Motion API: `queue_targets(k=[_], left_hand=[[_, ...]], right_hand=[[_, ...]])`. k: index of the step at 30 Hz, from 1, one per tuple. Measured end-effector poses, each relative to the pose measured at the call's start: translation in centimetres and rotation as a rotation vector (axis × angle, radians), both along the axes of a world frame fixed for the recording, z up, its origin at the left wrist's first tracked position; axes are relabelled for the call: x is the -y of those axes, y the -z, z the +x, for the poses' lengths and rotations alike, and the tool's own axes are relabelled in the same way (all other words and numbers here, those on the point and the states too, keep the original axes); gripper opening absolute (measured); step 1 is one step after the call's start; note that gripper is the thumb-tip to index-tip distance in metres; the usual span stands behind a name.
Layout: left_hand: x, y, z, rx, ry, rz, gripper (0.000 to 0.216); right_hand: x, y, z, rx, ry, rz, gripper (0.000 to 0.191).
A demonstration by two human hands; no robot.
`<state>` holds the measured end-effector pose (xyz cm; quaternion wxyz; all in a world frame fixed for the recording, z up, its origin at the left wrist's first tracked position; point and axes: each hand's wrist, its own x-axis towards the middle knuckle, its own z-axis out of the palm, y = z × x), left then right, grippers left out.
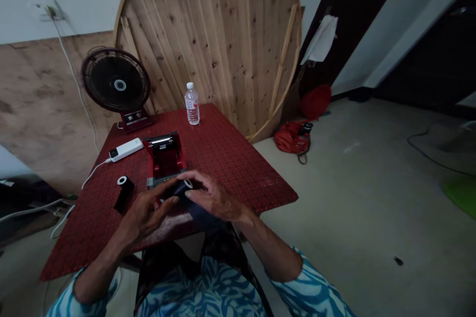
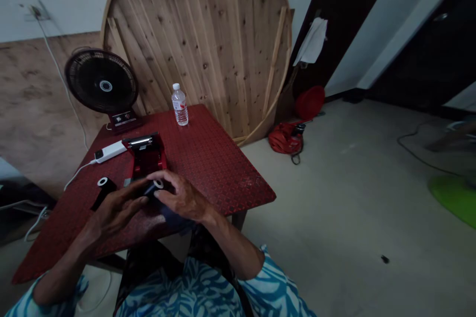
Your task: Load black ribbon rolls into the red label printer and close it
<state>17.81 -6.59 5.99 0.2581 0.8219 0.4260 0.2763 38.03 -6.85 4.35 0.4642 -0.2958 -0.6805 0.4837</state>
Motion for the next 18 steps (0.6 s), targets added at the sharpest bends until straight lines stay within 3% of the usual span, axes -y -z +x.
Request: queue_targets(k=[3,5,8,13,18], left_hand=[[-0.6,-0.3,-1.7,0.002,-0.053,0.002,0.047],[-1.6,-0.7,-2.8,-0.004,-0.112,0.048,0.046],[-4.3,-1.4,-3.6,-0.081,-0.161,0.130,0.038],[-9.4,-1.5,-2.6,-0.361,-0.120,0.260,0.031],[-11.9,-1.5,-0.7,-0.735,-0.057,0.235,0.036]], right_hand=[[-0.9,0.8,0.1,-0.069,0.007,0.007,0.047],[-2.2,2.2,0.9,-0.075,0.129,-0.004,0.047],[-4.4,5.8,2.2,0.085,0.370,0.024,0.037],[-5.7,11.6,2.7,0.300,0.468,0.144,0.031],[-5.2,12.8,2.4,0.394,0.514,0.187,0.030]])
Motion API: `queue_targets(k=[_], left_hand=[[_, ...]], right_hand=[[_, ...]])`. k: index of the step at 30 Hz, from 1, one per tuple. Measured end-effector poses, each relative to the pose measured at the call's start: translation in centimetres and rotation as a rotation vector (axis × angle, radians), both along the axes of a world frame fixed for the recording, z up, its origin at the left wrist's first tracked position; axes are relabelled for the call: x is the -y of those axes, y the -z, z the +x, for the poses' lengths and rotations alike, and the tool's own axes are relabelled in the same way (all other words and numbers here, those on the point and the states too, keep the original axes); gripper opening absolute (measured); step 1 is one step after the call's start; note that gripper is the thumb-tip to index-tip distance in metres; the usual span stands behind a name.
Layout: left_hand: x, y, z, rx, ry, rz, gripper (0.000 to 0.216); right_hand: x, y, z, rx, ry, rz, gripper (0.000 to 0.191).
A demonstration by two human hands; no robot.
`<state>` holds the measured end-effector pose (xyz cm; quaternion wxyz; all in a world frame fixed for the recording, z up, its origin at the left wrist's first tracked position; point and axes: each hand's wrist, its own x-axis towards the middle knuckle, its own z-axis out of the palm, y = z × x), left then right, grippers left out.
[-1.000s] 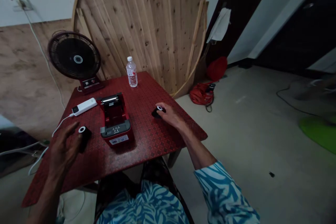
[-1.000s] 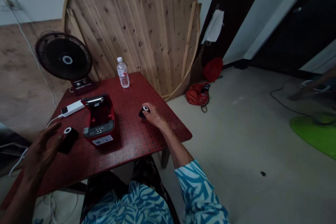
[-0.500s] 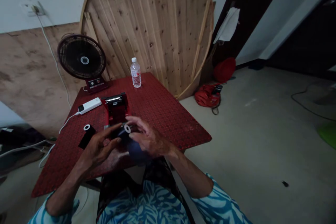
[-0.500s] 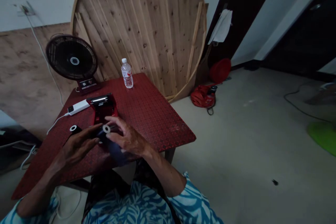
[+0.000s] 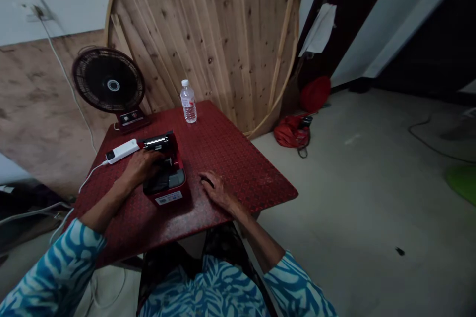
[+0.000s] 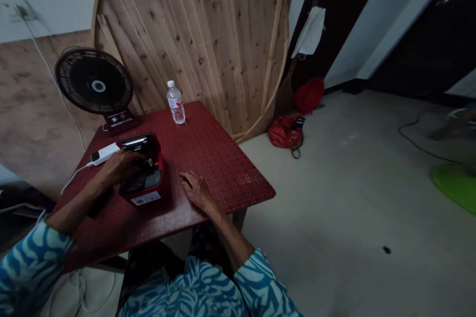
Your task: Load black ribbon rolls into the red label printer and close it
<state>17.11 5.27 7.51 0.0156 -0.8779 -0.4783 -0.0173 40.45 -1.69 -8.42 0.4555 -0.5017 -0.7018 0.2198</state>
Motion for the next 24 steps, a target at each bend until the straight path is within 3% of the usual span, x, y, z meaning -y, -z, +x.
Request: queue_targets(k=[4,11,17,24], left_hand=[[0.1,-0.9,0.9,-0.180,-0.093,-0.025,0.037],[1.7,-1.0,1.8,-0.247,-0.175,0.012,0.036],[1.6,-0.1,2.6,-0.248,-0.125,0.020,0.034],[1.1,-1.5,2.7,-0.287,-0.064,0.052,0.032]], right_hand=[[0.1,-0.4,-0.1,0.062,0.017,-0.036,0.029],[0.4,-0.9,-0.1,0.096,0.003,-0.044,0.028],[0.5,-1.0,-0.1,0.079,-0.017,-0.059,0.027],[0.6,-1.4,-0.1,0.078,-0.024,-0.077,0.026]])
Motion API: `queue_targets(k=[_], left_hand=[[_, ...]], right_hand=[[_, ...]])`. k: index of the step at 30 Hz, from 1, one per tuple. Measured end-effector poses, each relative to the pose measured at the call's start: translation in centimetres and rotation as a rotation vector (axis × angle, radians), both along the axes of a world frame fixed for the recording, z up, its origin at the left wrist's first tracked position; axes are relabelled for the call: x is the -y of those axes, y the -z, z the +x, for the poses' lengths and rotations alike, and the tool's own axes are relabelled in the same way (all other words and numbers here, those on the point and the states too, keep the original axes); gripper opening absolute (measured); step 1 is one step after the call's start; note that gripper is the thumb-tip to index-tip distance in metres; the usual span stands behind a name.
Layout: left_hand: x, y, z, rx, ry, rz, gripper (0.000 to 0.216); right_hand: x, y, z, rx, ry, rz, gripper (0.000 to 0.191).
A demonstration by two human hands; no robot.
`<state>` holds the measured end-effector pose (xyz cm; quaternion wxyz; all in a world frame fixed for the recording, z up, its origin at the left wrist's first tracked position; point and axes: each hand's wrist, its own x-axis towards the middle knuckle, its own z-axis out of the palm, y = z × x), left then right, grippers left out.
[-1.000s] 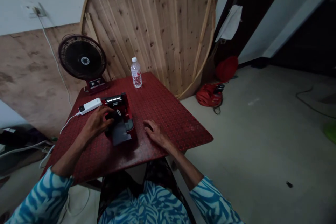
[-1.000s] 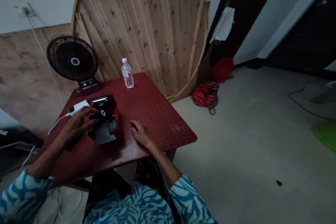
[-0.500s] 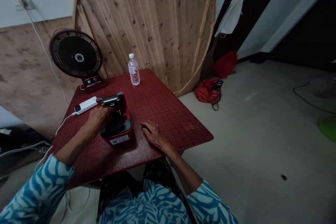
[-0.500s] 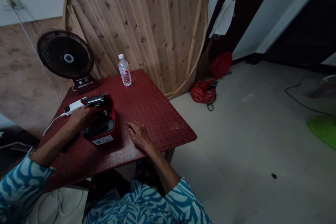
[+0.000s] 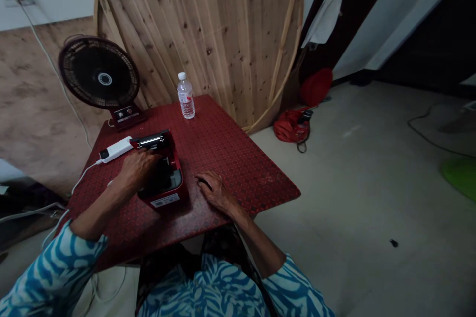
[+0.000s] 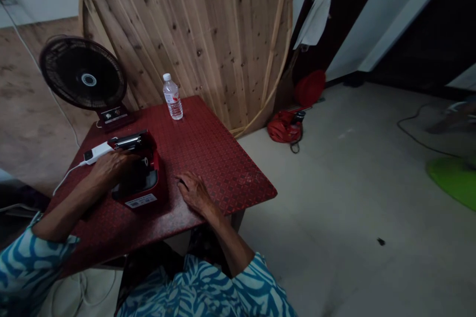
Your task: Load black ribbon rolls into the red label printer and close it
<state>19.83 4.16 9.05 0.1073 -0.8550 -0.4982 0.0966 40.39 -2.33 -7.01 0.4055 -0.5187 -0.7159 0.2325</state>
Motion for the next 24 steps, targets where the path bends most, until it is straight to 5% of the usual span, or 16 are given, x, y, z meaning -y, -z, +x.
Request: queue_targets(k=[11,15,21,24], left_hand=[[-1.9,2.2,1.3,-0.054,-0.085,-0.234,0.032],[-2.1,1.7,0.3,-0.007,-0.040,-0.290,0.032],[1.7,0.4,-3.5,0.549,-0.038,-0.306,0.043],[3.8,0.8,-4.1,0.640,-0.045,-0.308,0.046]], right_hand=[[-0.1,0.0,0.0,0.013,-0.002,0.007,0.027],[-0.1,0.2,0.0,-0.011,0.002,0.019,0.027],[-0.1,0.2,0.0,-0.003,-0.008,0.023,0.027],[-0.1,0.2,0.0,0.006,0.001,0.018,0.027]])
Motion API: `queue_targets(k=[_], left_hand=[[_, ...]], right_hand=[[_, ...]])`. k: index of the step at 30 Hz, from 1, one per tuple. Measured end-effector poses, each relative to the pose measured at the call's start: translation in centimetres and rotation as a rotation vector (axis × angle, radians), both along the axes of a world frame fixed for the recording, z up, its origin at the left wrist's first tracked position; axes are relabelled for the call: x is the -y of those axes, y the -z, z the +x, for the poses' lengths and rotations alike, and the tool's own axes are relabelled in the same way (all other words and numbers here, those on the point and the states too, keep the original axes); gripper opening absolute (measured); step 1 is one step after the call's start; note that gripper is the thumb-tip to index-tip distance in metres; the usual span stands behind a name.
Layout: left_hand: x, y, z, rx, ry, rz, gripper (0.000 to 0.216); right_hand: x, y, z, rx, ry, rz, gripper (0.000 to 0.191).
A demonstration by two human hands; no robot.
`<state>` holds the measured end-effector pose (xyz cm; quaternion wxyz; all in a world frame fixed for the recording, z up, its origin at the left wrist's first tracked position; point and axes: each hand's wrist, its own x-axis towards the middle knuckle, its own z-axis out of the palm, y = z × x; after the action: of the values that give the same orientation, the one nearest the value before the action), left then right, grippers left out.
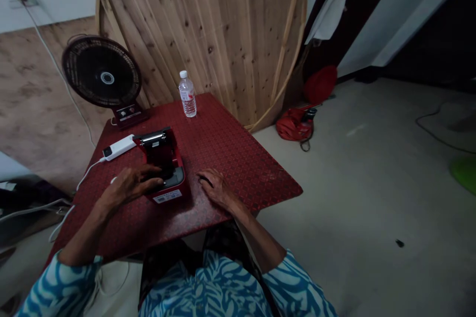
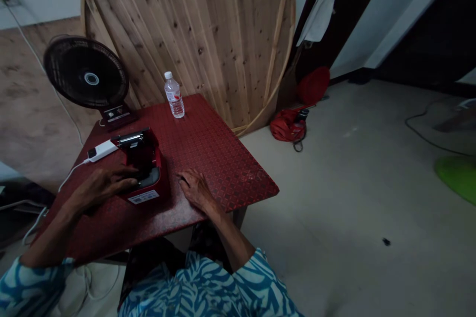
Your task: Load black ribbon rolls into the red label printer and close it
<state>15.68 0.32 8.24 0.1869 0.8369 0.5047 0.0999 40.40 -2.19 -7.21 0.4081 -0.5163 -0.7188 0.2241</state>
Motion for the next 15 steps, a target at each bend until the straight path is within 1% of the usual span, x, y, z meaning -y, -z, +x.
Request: queue_targets(k=[4,7,9,11,15], left_hand=[[0.8,1.4,0.4,0.016,0.016,0.128,0.041],[0.8,2.2,0.5,-0.048,0.034,0.294,0.039],[1.0,2.5,0.4,-0.084,0.057,0.416,0.038],[1.2,2.6,0.4,-0.126,0.097,0.502,0.035],[1.7,2.7,0.4,-0.233,0.183,0.574,0.030]], right_hand=[[0.0,0.1,0.0,0.003,-0.001,0.009,0.027],[-0.1,0.3,0.0,0.010,-0.005,0.025,0.026],[-0.2,0.5,0.0,0.007,0.004,0.029,0.026],[-0.4,0.6,0.0,-0.011,0.012,0.024,0.026],[-1.0,0.2,-0.1,-0.063,-0.036,-0.032,0.026]])
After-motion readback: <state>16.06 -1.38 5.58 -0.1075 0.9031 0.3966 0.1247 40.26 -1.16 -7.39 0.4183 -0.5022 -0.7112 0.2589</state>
